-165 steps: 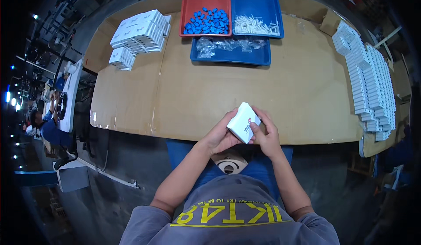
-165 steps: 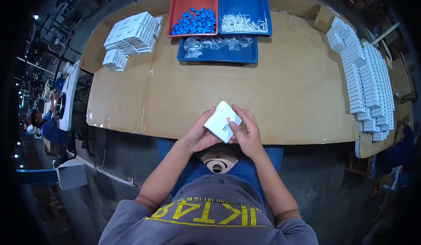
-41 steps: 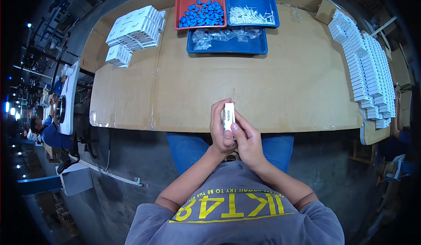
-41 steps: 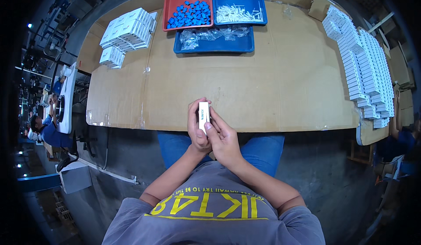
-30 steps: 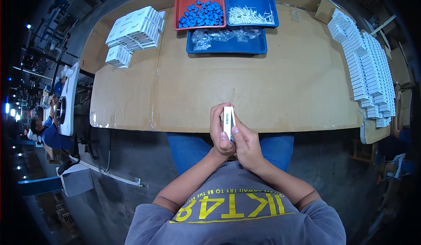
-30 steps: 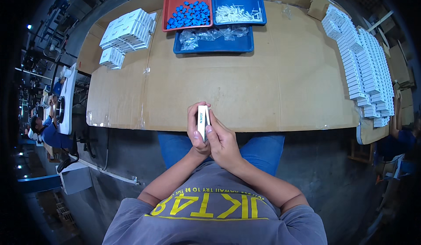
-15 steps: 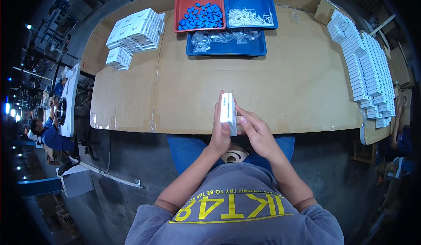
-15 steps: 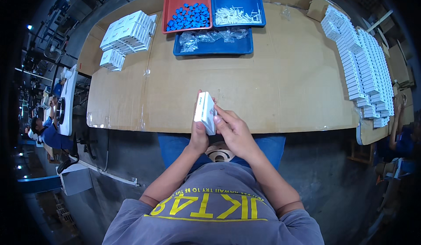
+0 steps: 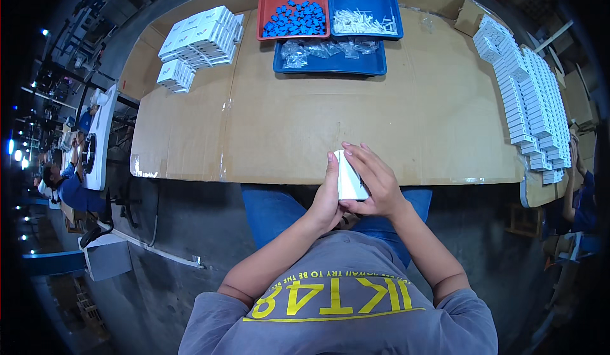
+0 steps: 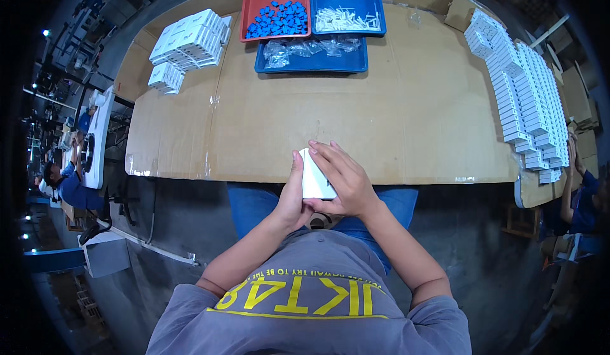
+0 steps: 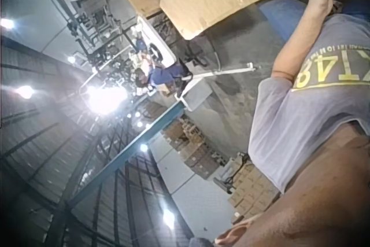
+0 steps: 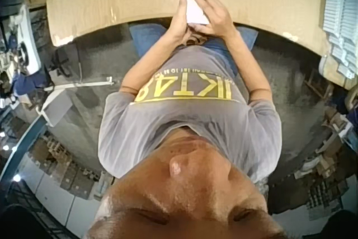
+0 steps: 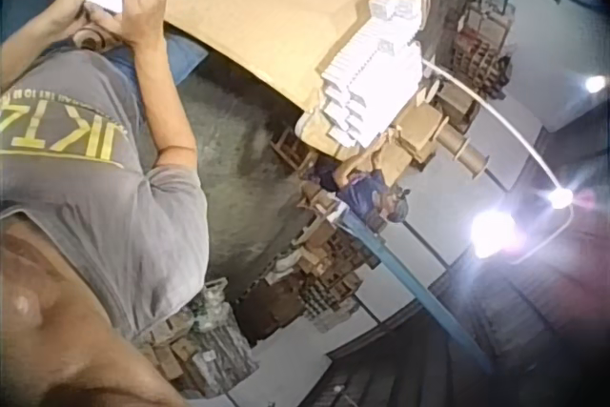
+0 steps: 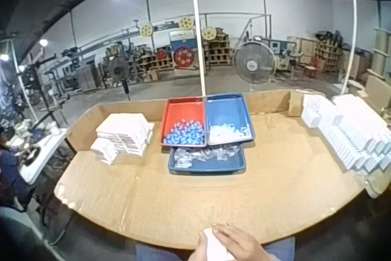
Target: The person assembles electronic components by hand, placing blue plastic connectors, white plastic pins, and instruction sheets into plastic baggies, then packaging the baggies into small cardboard boxes.
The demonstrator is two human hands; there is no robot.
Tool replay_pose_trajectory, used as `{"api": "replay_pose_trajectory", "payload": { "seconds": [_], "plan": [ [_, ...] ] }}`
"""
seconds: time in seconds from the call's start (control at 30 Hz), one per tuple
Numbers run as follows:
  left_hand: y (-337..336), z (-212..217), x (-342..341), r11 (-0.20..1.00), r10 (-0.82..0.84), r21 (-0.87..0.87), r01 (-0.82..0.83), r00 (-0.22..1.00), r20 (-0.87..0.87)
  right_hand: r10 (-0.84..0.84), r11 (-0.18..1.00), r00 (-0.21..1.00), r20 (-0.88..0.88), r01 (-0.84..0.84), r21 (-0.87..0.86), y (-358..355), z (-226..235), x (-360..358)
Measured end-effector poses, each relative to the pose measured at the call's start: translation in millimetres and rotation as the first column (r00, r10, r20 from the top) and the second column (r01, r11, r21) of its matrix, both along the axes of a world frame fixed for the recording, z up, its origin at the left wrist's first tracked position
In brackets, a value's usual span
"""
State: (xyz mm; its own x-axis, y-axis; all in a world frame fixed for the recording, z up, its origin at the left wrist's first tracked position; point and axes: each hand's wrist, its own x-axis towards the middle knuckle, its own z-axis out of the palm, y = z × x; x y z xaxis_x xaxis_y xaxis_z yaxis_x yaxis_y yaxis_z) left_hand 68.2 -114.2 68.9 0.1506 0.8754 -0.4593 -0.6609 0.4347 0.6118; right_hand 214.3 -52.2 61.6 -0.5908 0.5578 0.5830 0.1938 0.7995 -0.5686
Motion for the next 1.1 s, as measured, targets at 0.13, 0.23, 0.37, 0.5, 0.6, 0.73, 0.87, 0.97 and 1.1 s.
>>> {"api": "replay_pose_trajectory", "payload": {
  "seconds": [0.13, 0.23, 0.37, 0.5, 0.6, 0.73, 0.87, 0.97, 1.1],
  "plan": [
    [-12, -8, -3, 0.999, -0.022, 0.040, 0.024, 0.998, -0.053, -0.014, 0.987, 0.999, -0.039, 0.020, 0.161, -10, -6, 0],
    [-21, -7, -3, 0.997, -0.044, 0.069, 0.046, 0.999, -0.032, -0.012, 0.980, 0.998, -0.064, 0.024, 0.199, -20, -8, 0],
    [-32, -8, -1, 0.994, -0.046, 0.097, 0.047, 0.999, -0.014, -0.004, 0.978, 0.993, -0.115, 0.028, 0.206, -33, -8, 1],
    [-39, 5, 0, 0.997, -0.034, 0.072, 0.032, 0.999, 0.023, -0.056, 0.997, 0.989, -0.138, 0.063, 0.045, -44, -2, 1],
    [-44, -18, -1, 0.982, -0.128, 0.150, 0.119, 0.991, 0.050, -0.137, 0.981, 0.960, -0.243, 0.097, -0.170, -58, -5, -10],
    [-43, -36, 5, 0.772, 0.376, 0.622, 0.135, 0.692, -0.617, -0.267, 0.849, 0.904, -0.333, 0.057, -0.526, -72, -4, -19],
    [-43, -24, -11, 0.926, 0.208, 0.361, -0.115, 0.951, -0.230, -0.183, 0.888, 0.967, -0.180, 0.084, -0.453, -73, 10, -9],
    [-39, -22, -17, 0.938, 0.171, 0.334, -0.093, 0.962, -0.212, -0.095, 0.962, 0.995, -0.012, 0.089, -0.257, -75, 9, -5],
    [-37, -38, -10, 0.940, 0.254, 0.305, -0.155, 0.913, -0.319, -0.069, 0.985, 0.997, 0.021, 0.071, -0.155, -69, -15, -7]
  ]
}}
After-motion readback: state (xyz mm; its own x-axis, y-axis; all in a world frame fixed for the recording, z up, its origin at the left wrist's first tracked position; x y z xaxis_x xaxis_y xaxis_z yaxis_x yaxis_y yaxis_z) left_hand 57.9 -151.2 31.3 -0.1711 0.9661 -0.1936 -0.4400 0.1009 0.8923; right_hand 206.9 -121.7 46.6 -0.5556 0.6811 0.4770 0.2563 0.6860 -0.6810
